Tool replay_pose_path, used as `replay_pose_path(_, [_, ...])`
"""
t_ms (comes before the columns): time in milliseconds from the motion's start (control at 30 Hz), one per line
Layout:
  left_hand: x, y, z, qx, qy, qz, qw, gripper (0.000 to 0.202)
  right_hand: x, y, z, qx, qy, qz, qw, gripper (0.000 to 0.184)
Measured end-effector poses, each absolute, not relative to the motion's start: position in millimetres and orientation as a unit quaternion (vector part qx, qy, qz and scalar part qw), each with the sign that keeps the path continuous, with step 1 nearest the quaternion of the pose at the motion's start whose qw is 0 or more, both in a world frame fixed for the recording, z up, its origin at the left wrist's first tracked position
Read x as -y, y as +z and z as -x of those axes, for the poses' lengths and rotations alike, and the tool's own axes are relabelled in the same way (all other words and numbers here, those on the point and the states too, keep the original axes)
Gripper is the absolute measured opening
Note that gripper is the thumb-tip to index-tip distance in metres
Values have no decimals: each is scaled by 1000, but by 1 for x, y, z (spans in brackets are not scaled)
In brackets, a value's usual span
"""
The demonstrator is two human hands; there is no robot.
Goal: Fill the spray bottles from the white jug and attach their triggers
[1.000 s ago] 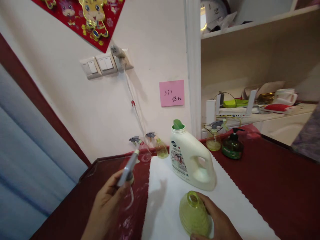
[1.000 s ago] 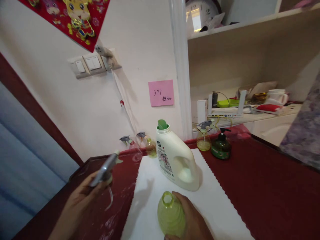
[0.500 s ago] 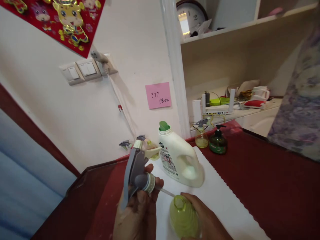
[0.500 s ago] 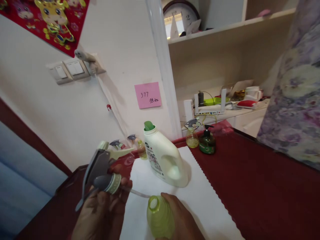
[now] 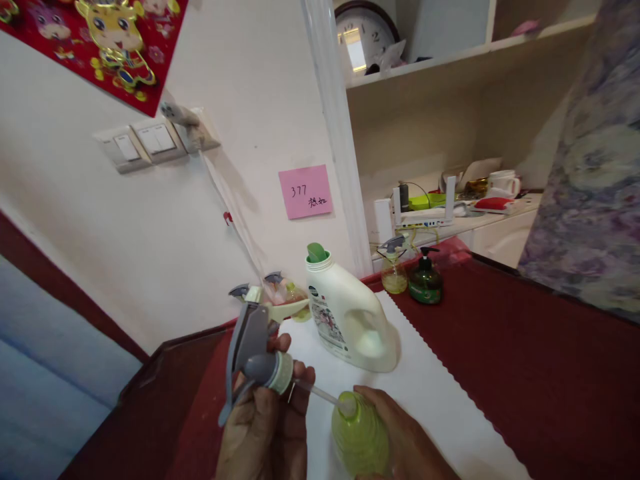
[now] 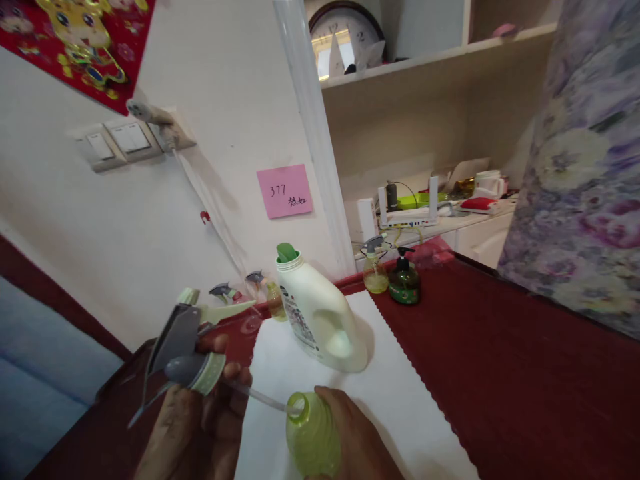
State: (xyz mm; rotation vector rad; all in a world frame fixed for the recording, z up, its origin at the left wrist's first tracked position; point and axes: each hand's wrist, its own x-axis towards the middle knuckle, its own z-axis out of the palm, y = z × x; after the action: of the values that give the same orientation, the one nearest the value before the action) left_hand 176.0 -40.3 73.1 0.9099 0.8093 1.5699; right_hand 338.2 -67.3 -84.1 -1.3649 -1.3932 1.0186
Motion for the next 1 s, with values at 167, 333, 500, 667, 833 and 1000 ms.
replay_pose_path(167, [31,23,-178,-384,603,-407,569,49,64,-88,-337,578,395,552,452,99])
replay_pose_path(333, [38,-4,-186,-416,553,-428,581,56,72,-60,-338,582,422,540,437,93])
replay_pose_path(500, [44,-6,-186,-439,529,-482,544,52,72,-57,-338,593,411,534,441,85])
replay_pose_path(667, [44,-7,-188,-451,531,-491,523,52,72,-57,-337,599,408,518,454,83])
replay_pose_path(833, [41,-12,-186,-451,530,-491,524,50,74,-46,-336,583,429,519,455,83])
replay_pose_path(1000, [27,-30,-171,-439,482,-514,558,49,74,-45,-336,589,413,520,460,80])
